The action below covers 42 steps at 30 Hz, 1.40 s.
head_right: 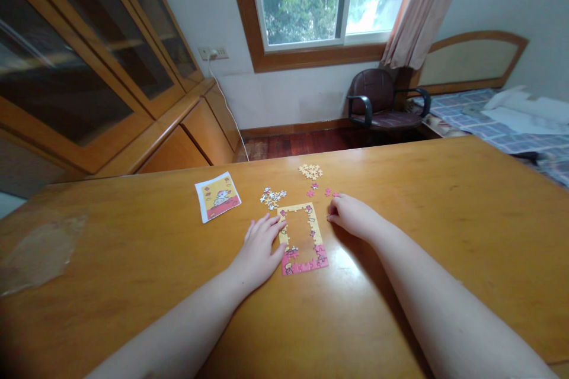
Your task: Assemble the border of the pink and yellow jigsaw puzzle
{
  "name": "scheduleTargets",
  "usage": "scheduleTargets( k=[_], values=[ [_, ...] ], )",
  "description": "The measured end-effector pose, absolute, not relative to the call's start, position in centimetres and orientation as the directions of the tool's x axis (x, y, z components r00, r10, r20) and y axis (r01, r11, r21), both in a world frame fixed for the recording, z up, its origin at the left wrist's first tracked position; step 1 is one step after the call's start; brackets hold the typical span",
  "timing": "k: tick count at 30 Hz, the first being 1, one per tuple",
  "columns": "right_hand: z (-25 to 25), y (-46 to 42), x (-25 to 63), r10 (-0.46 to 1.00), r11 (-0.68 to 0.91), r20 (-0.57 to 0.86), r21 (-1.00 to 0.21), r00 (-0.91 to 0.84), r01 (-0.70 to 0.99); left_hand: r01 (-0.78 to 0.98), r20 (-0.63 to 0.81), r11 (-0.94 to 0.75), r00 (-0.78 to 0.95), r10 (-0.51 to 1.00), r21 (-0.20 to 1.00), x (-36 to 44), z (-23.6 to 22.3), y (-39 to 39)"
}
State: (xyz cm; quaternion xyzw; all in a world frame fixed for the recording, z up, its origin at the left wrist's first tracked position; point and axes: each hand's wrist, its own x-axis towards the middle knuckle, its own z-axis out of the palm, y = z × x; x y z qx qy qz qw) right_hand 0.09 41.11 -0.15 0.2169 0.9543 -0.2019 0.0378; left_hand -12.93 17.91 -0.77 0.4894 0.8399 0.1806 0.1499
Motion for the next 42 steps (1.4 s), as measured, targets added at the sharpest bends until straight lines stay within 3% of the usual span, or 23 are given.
scheduleTargets(
  k=[6,12,17,23,34,42],
  values=[
    [-0.1,40.9,0.1,0.42,0.797,-0.208,-0.38,-0.883,0.469,0.771,-0.075,0.458,-0.477,0.876,0.443,-12.9,-0.7,17.9],
    [0.7,40.2,0.0,0.396,0.716,-0.256,-0.515,-0.882,0.471,0.759,-0.061,0.45,-0.48,0.875,0.471,-13.0,-0.5,18.0],
    [1.8,38.6,0.0,0.338,0.631,-0.214,-0.671,-0.917,0.389,0.725,0.095,0.285,-0.433,0.896,0.627,-13.2,-0.8,18.0],
    [2.0,35.7,-0.4,0.19,0.471,-0.253,-0.824,-0.949,0.314,0.644,0.013,0.231,-0.351,0.936,0.73,-12.9,-0.5,18.1],
    [1.9,34.2,-0.5,0.177,0.534,-0.181,-0.808,-0.968,0.249,0.66,-0.002,0.227,-0.323,0.946,0.716,-12.7,-0.5,18.1],
    [1.9,34.5,-0.5,0.197,0.564,-0.102,-0.802,-0.975,0.198,0.632,0.109,0.207,-0.423,0.899,0.747,-12.7,-0.3,18.0]
  ],
)
